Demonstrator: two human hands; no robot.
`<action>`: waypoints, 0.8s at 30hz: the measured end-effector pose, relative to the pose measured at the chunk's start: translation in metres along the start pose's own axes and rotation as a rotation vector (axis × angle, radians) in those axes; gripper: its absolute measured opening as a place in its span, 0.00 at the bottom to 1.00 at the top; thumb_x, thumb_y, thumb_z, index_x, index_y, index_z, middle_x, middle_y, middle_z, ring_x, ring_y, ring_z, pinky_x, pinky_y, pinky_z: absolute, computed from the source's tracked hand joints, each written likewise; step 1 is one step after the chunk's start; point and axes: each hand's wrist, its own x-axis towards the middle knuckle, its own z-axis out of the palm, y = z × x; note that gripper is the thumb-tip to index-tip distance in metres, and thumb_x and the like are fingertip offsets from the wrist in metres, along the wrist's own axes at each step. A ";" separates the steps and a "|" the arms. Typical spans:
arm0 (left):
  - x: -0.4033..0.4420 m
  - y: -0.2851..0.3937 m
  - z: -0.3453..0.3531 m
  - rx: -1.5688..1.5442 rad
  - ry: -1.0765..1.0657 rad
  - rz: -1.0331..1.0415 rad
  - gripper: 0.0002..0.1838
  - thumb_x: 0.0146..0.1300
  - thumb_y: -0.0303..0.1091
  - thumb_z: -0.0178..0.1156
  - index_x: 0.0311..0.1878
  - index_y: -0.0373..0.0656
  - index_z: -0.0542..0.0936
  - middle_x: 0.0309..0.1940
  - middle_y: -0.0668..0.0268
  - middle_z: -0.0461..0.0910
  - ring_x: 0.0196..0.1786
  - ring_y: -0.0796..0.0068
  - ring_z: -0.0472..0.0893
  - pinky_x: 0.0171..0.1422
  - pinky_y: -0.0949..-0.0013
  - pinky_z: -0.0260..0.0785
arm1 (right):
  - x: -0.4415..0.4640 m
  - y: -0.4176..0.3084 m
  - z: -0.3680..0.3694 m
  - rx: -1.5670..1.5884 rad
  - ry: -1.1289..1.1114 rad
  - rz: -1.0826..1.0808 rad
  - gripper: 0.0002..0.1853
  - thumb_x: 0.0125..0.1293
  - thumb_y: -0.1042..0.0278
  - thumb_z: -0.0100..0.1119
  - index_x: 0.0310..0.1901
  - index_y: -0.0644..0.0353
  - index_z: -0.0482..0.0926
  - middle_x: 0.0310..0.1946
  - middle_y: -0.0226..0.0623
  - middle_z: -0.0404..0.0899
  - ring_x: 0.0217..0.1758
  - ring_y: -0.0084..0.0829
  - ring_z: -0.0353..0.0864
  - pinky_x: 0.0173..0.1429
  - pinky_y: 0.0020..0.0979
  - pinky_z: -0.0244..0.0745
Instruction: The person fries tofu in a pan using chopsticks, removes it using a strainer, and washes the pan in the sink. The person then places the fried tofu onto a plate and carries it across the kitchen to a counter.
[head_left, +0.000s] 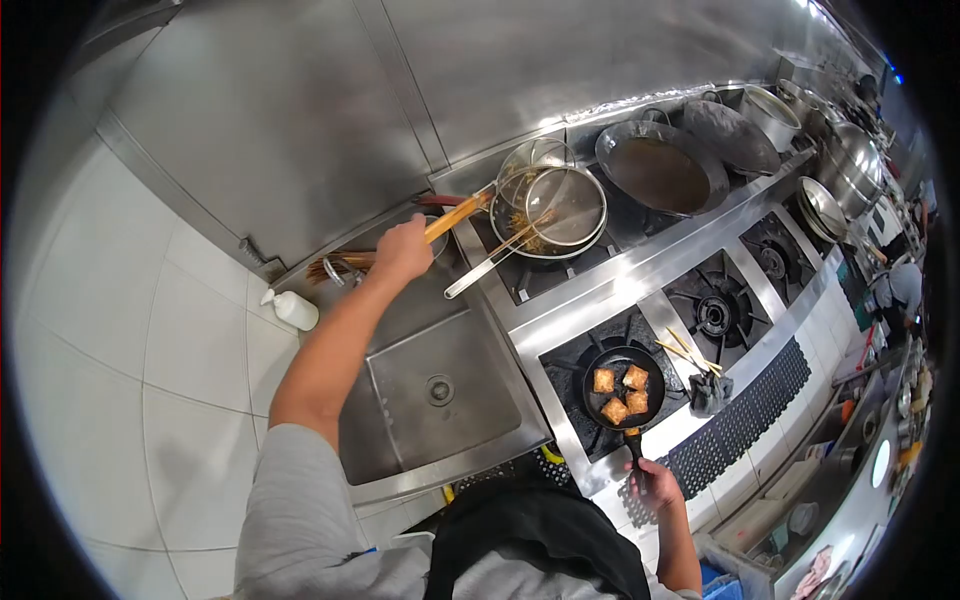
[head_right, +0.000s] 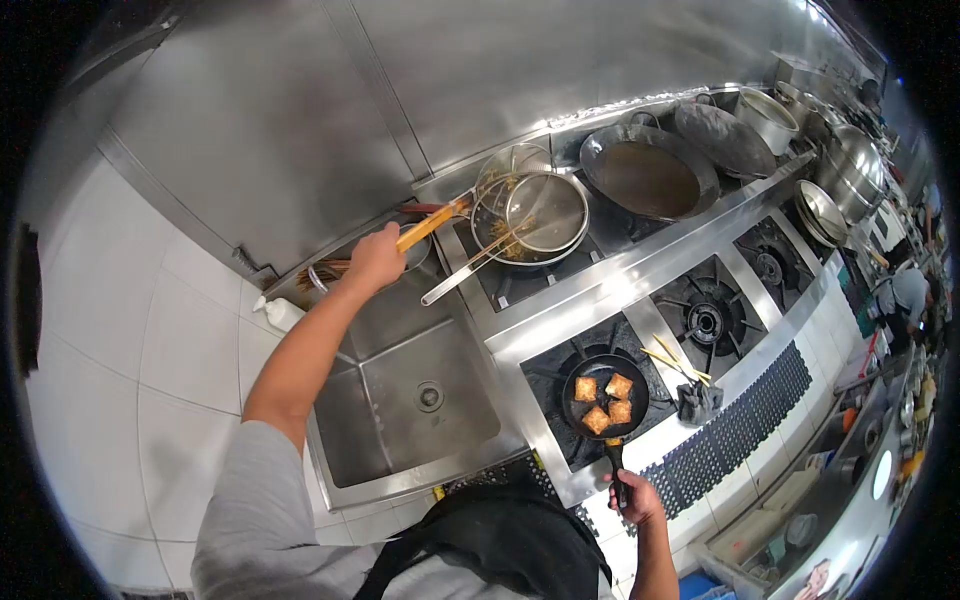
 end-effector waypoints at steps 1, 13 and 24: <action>-0.003 0.009 -0.002 -0.001 0.008 -0.033 0.13 0.63 0.29 0.61 0.50 0.39 0.74 0.36 0.48 0.85 0.44 0.45 0.87 0.50 0.47 0.79 | 0.000 -0.001 -0.001 -0.010 -0.021 0.003 0.19 0.71 0.53 0.56 0.48 0.63 0.82 0.25 0.35 0.79 0.24 0.33 0.75 0.33 0.34 0.73; -0.025 0.047 0.017 -0.004 0.021 -0.156 0.15 0.67 0.29 0.56 0.57 0.45 0.75 0.48 0.46 0.82 0.53 0.41 0.84 0.54 0.44 0.78 | -0.009 -0.003 0.018 0.236 -0.235 -0.042 0.11 0.71 0.63 0.56 0.51 0.56 0.78 0.25 0.29 0.74 0.20 0.24 0.65 0.29 0.30 0.62; -0.153 0.008 -0.007 -1.340 -0.395 -0.545 0.21 0.72 0.31 0.60 0.67 0.46 0.73 0.40 0.69 0.77 0.32 0.78 0.77 0.40 0.71 0.77 | -0.032 0.010 0.009 0.168 -0.100 -0.183 0.06 0.74 0.65 0.55 0.47 0.55 0.73 0.20 0.24 0.63 0.15 0.19 0.58 0.21 0.25 0.54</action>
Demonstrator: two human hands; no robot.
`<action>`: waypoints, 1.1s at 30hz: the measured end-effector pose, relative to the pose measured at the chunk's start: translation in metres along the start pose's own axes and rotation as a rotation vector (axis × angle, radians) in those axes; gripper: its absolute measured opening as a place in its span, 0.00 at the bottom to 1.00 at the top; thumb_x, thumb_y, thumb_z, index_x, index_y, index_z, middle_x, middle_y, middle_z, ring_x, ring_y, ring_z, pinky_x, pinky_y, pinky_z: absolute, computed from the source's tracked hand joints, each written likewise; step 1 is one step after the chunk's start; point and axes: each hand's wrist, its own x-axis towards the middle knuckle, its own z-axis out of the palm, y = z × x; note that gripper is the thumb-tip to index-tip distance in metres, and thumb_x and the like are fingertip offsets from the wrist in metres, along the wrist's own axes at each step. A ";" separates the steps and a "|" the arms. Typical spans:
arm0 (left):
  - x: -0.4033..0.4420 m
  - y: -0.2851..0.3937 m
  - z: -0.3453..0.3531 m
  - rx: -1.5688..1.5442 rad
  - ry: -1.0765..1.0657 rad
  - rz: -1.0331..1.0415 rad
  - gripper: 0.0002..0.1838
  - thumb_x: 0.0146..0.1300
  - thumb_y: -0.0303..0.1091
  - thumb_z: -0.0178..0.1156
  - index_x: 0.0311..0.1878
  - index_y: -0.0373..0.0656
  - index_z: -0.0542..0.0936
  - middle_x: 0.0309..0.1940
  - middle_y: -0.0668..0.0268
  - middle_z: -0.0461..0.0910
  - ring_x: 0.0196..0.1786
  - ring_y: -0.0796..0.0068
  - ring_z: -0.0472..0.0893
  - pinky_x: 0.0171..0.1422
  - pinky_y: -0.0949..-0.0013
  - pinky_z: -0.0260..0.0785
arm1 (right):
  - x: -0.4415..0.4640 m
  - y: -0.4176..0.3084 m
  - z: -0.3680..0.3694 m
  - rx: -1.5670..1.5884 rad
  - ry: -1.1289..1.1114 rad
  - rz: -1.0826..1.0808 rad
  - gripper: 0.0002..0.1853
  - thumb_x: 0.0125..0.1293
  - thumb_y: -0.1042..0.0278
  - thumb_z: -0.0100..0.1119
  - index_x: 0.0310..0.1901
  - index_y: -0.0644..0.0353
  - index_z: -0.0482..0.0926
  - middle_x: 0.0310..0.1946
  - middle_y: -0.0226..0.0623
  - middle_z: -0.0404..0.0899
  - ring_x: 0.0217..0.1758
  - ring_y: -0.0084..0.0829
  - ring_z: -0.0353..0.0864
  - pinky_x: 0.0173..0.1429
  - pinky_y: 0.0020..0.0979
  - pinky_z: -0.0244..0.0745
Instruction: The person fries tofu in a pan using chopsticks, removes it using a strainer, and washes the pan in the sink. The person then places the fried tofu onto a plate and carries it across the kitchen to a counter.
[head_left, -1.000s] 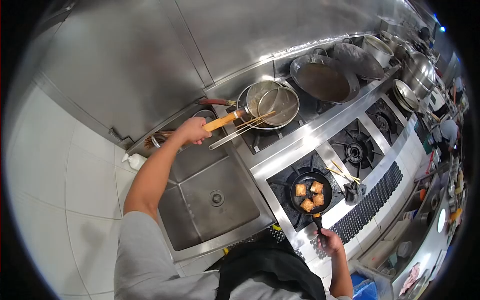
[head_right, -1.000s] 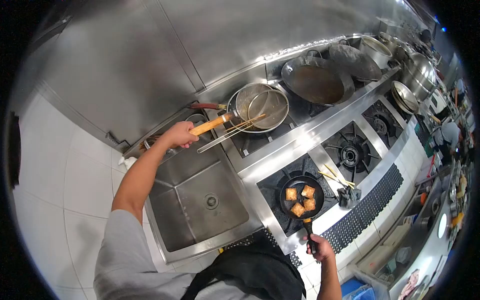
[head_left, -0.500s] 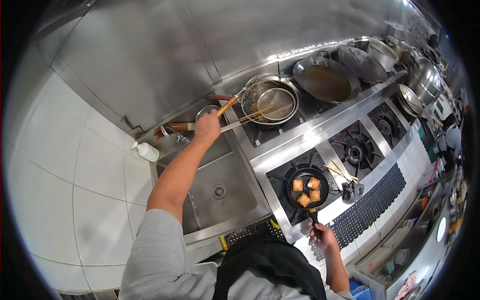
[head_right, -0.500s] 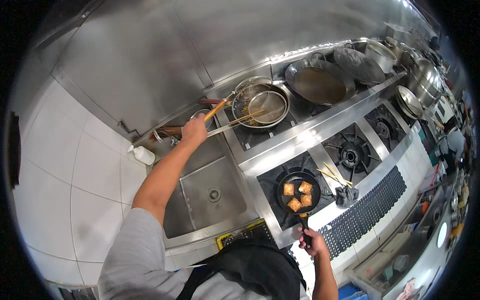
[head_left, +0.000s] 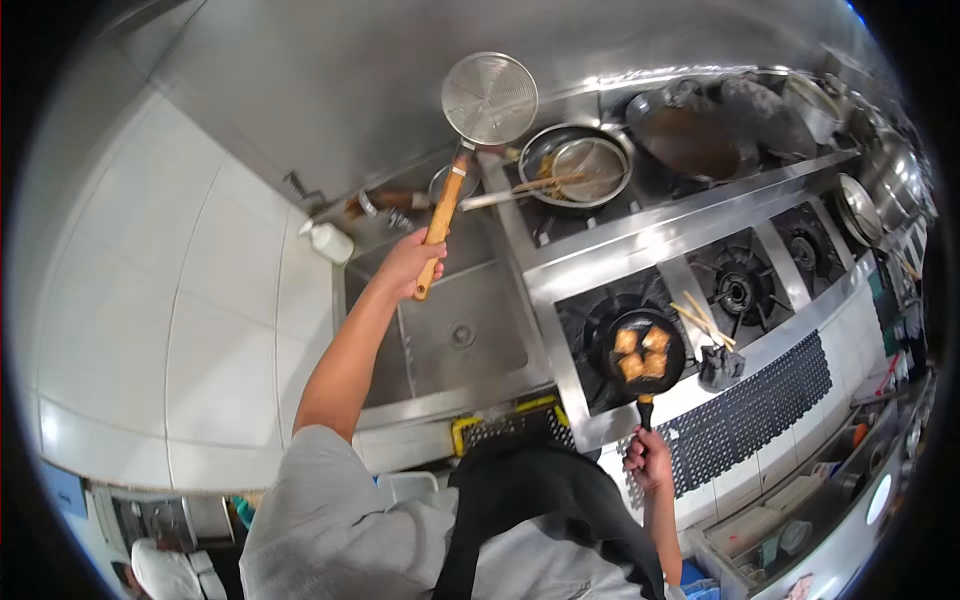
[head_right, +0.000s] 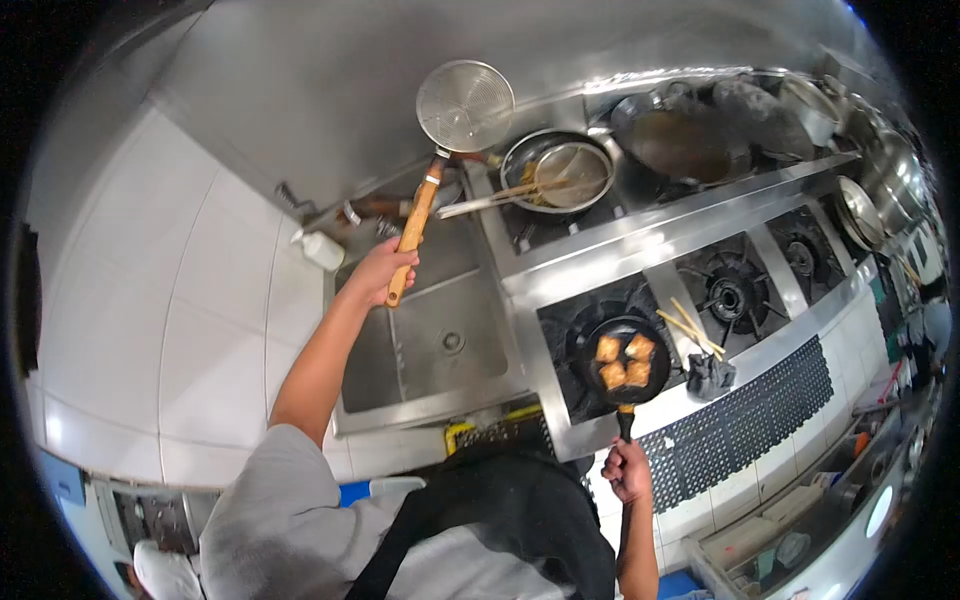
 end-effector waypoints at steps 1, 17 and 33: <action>-0.034 -0.009 -0.001 -0.121 -0.029 -0.012 0.22 0.72 0.30 0.59 0.68 0.45 0.72 0.42 0.68 0.77 0.33 0.76 0.79 0.40 0.70 0.78 | -0.004 -0.001 0.001 -0.017 0.020 -0.021 0.06 0.74 0.65 0.55 0.47 0.55 0.73 0.20 0.24 0.64 0.15 0.19 0.58 0.21 0.25 0.54; -0.116 -0.284 -0.093 0.222 0.192 -0.500 0.35 0.63 0.26 0.60 0.76 0.47 0.69 0.38 0.57 0.83 0.33 0.67 0.83 0.39 0.64 0.76 | -0.053 -0.037 0.072 -0.095 0.034 -0.060 0.06 0.74 0.67 0.55 0.48 0.57 0.74 0.22 0.23 0.65 0.16 0.17 0.58 0.23 0.24 0.55; -0.117 -0.296 -0.117 -0.335 0.010 -0.431 0.42 0.61 0.22 0.54 0.81 0.53 0.58 0.32 0.63 0.77 0.18 0.75 0.73 0.20 0.70 0.67 | -0.069 -0.054 0.207 -0.007 -0.116 -0.077 0.07 0.73 0.67 0.56 0.49 0.57 0.74 0.22 0.22 0.66 0.15 0.16 0.57 0.23 0.25 0.53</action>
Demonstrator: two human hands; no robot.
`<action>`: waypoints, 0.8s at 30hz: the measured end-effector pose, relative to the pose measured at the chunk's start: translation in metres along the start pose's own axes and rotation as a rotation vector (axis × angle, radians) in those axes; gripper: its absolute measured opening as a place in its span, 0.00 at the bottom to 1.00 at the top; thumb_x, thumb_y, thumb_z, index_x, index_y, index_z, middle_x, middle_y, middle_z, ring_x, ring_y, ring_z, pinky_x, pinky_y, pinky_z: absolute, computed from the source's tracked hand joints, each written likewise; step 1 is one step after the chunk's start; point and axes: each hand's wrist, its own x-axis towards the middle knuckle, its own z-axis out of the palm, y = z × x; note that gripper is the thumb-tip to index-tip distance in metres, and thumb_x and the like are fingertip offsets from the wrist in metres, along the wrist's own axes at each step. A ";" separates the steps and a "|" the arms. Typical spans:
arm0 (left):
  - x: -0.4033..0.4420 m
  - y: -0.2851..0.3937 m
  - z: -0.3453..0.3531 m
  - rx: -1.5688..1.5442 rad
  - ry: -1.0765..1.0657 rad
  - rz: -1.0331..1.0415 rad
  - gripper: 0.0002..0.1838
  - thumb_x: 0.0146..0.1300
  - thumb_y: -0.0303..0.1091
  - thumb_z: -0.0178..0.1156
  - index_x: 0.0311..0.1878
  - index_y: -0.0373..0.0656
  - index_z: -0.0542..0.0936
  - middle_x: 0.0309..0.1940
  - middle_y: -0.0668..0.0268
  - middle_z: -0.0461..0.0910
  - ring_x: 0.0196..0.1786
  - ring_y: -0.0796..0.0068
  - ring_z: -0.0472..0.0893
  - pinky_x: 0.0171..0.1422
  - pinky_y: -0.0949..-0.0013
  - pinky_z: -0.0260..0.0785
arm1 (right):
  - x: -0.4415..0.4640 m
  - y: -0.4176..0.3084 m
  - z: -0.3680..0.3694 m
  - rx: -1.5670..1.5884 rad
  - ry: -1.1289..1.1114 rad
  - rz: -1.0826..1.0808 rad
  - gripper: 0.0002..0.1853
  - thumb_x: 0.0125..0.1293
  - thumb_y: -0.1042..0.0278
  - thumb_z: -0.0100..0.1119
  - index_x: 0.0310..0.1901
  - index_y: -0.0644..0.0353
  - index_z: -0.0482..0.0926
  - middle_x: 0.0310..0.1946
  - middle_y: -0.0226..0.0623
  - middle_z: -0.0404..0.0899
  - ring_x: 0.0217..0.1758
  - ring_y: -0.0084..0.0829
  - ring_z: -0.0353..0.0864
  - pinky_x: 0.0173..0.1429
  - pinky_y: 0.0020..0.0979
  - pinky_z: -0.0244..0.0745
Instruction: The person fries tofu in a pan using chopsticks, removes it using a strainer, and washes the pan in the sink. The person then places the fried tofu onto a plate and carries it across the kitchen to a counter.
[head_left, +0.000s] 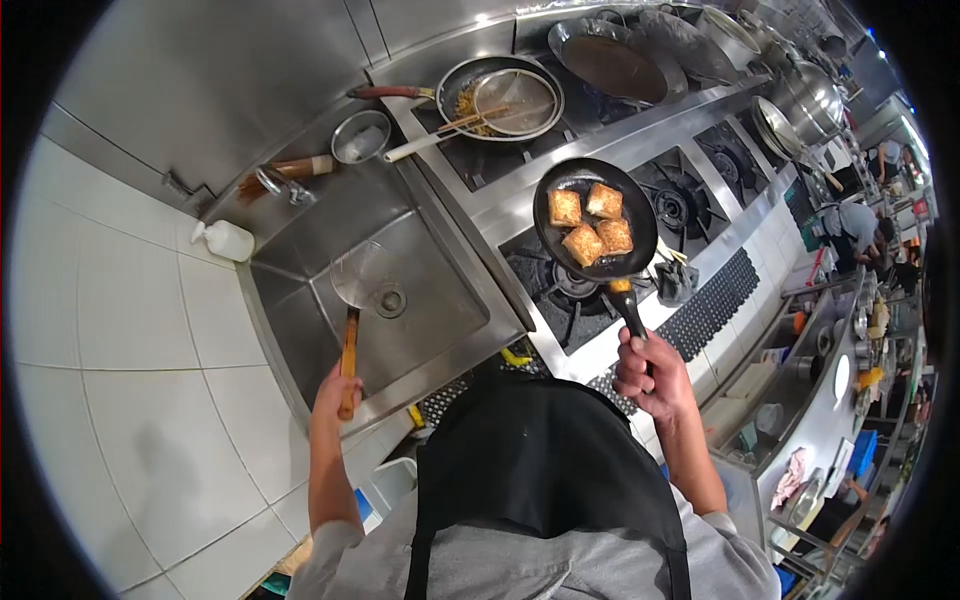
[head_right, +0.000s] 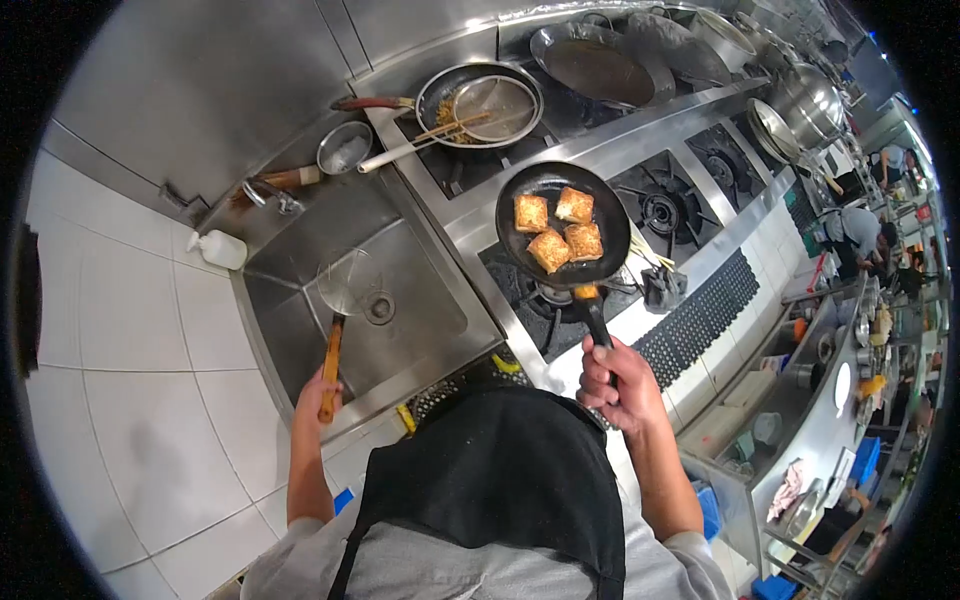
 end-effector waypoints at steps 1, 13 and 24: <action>-0.022 -0.005 -0.010 -0.172 -0.068 -0.001 0.41 0.61 0.22 0.53 0.80 0.52 0.59 0.31 0.62 0.77 0.19 0.75 0.74 0.20 0.70 0.67 | 0.014 -0.005 0.006 -0.012 -0.037 -0.003 0.07 0.74 0.66 0.57 0.48 0.57 0.74 0.22 0.22 0.66 0.15 0.15 0.56 0.22 0.24 0.53; -0.193 0.090 -0.005 -0.254 -0.226 0.285 0.44 0.56 0.23 0.56 0.79 0.46 0.58 0.32 0.57 0.75 0.14 0.74 0.68 0.17 0.73 0.61 | 0.164 -0.047 0.058 -0.027 -0.151 0.007 0.05 0.74 0.69 0.55 0.45 0.59 0.74 0.23 0.19 0.66 0.19 0.15 0.59 0.26 0.24 0.56; -0.142 0.267 0.127 -0.045 -0.392 0.342 0.43 0.61 0.22 0.54 0.82 0.47 0.55 0.33 0.62 0.75 0.19 0.78 0.70 0.23 0.74 0.62 | 0.219 -0.072 0.096 -0.057 -0.135 -0.037 0.04 0.71 0.72 0.56 0.39 0.60 0.73 0.24 0.24 0.69 0.21 0.17 0.62 0.26 0.24 0.59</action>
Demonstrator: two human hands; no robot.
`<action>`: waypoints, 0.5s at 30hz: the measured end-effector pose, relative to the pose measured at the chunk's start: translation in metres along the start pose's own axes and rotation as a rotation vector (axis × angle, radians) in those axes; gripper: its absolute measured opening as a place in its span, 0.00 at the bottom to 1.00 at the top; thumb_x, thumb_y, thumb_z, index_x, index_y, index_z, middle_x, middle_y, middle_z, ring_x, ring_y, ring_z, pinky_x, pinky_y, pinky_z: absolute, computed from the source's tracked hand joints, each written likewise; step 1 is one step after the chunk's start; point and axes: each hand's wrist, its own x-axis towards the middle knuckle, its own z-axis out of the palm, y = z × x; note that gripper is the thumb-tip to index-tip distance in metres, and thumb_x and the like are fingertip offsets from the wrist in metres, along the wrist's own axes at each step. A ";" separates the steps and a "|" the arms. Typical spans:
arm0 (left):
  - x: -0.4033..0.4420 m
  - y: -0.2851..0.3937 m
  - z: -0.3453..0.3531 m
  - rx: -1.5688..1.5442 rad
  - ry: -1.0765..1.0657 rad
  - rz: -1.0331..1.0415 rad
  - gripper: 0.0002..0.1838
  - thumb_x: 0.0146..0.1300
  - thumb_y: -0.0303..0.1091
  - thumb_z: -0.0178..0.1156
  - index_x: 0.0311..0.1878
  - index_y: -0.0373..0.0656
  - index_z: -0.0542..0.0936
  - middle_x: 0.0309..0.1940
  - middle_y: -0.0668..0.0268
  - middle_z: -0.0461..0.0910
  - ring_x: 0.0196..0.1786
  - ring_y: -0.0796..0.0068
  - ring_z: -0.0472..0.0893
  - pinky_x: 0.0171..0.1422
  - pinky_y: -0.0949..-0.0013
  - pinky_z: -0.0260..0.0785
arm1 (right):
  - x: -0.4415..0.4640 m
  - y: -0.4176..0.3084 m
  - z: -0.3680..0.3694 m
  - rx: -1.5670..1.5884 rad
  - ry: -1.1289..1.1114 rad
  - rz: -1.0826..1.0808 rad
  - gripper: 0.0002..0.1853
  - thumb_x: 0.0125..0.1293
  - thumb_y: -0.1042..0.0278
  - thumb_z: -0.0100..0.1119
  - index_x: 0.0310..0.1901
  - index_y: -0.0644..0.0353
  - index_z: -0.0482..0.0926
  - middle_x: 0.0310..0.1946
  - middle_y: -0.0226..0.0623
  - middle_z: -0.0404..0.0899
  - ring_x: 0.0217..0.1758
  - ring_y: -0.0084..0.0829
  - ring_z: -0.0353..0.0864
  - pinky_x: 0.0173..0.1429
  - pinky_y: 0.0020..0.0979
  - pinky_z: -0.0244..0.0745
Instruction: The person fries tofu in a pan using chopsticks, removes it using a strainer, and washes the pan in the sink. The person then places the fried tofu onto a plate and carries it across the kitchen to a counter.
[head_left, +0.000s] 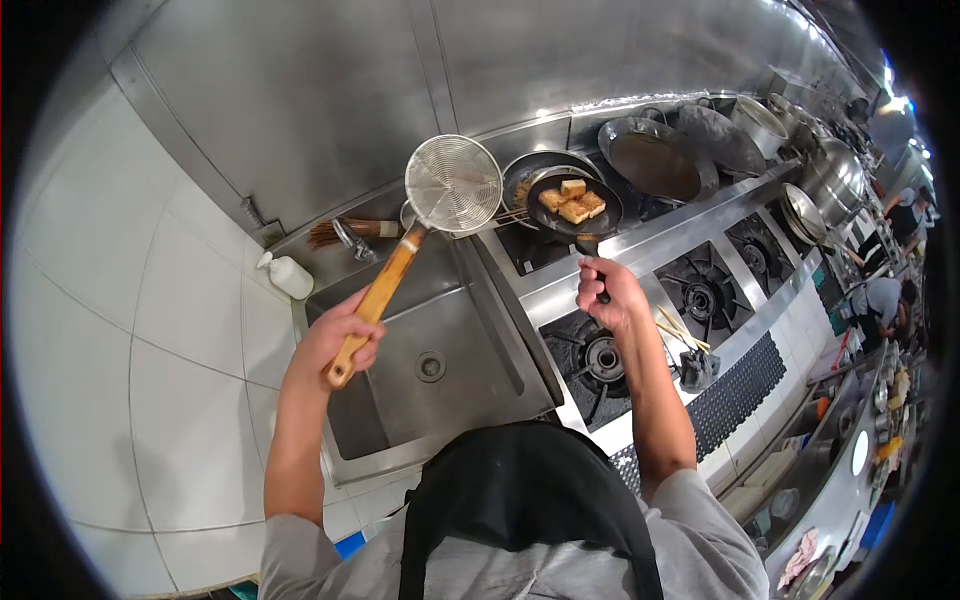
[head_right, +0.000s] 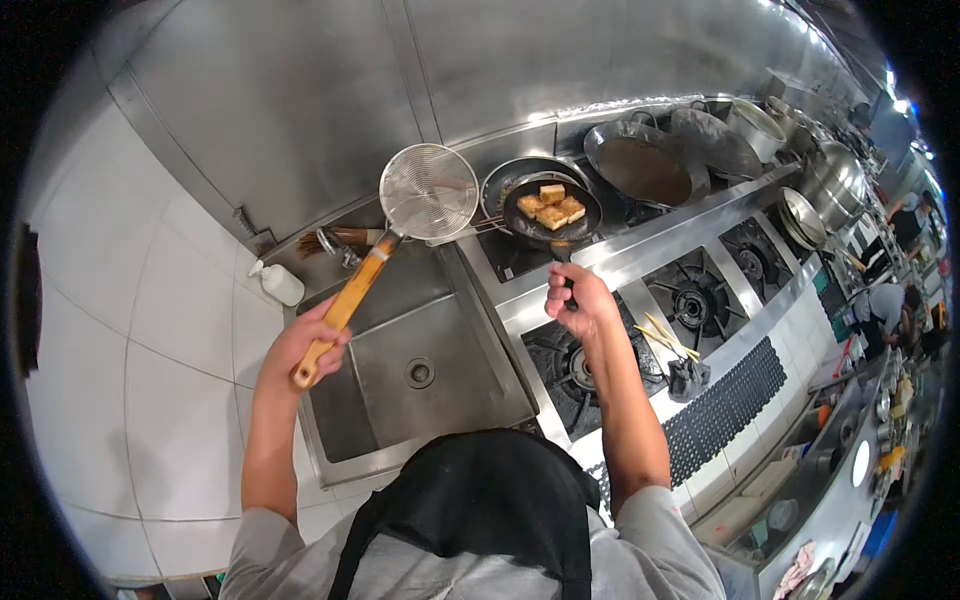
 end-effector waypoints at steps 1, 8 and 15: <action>0.022 0.003 0.001 0.024 -0.012 -0.016 0.43 0.62 0.22 0.53 0.82 0.48 0.56 0.33 0.62 0.75 0.20 0.78 0.71 0.24 0.73 0.63 | 0.013 -0.008 -0.003 0.038 -0.002 0.044 0.04 0.71 0.72 0.56 0.38 0.60 0.73 0.24 0.24 0.69 0.20 0.17 0.62 0.26 0.25 0.60; 0.107 0.019 0.015 0.118 -0.080 -0.078 0.43 0.63 0.22 0.53 0.82 0.53 0.56 0.35 0.63 0.76 0.21 0.79 0.73 0.26 0.73 0.66 | -0.013 -0.012 0.013 -0.140 0.169 -0.024 0.06 0.72 0.71 0.56 0.36 0.60 0.73 0.24 0.24 0.69 0.19 0.17 0.63 0.23 0.23 0.59; 0.155 0.027 0.017 0.178 -0.136 -0.138 0.41 0.64 0.23 0.53 0.82 0.52 0.57 0.36 0.63 0.76 0.23 0.79 0.73 0.26 0.73 0.67 | 0.006 -0.015 0.022 -0.105 0.206 -0.055 0.05 0.73 0.70 0.55 0.39 0.61 0.73 0.24 0.24 0.68 0.19 0.17 0.62 0.24 0.24 0.58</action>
